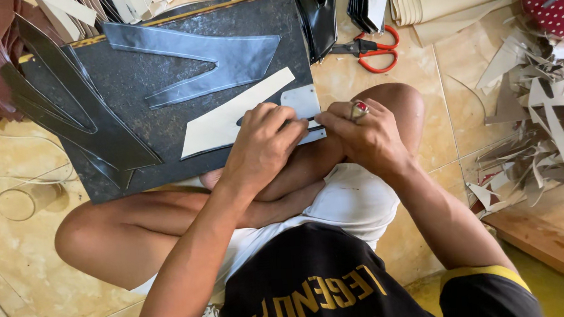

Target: The person sits on the floor and uses a small knife to cut black leather strips using a white template as a guide. They repeatedly align the template, cut along the edge, and set the finished strips aside.

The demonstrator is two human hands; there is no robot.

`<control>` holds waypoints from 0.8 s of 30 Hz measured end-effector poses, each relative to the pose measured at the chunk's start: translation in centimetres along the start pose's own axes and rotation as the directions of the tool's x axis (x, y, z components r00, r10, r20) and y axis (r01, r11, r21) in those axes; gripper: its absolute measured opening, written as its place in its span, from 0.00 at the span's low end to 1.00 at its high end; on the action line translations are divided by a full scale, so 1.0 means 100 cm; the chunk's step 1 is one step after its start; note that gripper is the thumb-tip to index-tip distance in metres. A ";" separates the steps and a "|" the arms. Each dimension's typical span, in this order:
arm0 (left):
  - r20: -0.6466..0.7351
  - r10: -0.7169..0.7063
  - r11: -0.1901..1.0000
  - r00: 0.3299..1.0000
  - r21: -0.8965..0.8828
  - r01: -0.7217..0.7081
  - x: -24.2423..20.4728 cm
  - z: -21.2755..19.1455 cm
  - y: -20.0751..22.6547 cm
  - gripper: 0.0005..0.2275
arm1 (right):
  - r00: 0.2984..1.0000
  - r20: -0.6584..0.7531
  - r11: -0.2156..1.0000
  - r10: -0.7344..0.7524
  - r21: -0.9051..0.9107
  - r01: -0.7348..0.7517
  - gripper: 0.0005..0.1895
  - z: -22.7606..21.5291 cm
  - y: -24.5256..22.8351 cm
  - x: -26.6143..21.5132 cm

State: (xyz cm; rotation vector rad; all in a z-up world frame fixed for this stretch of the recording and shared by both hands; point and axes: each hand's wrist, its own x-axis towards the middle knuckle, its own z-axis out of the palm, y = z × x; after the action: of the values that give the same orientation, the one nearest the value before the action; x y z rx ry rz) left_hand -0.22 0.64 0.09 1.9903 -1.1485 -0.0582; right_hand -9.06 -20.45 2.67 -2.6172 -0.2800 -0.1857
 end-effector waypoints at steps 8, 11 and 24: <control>0.104 0.038 0.999 0.994 -0.034 -0.035 0.007 0.001 -0.006 0.04 | 0.972 -0.042 0.951 0.229 0.221 -0.215 0.21 0.001 0.007 -0.017; 0.055 0.012 0.998 0.998 0.066 -0.015 0.010 0.012 0.008 0.03 | 0.767 0.015 0.587 0.641 0.635 -0.502 0.09 0.032 0.006 -0.019; 0.054 -0.057 0.996 0.997 0.071 0.053 0.004 0.009 0.010 0.09 | 0.529 0.215 0.181 0.821 0.780 -0.598 0.15 0.074 0.013 -0.002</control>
State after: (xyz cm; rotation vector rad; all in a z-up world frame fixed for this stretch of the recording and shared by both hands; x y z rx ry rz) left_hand -1.04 -0.45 0.32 2.0937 -1.1450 -0.1036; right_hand -8.38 -18.00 -4.36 -1.4956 0.8489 -0.0295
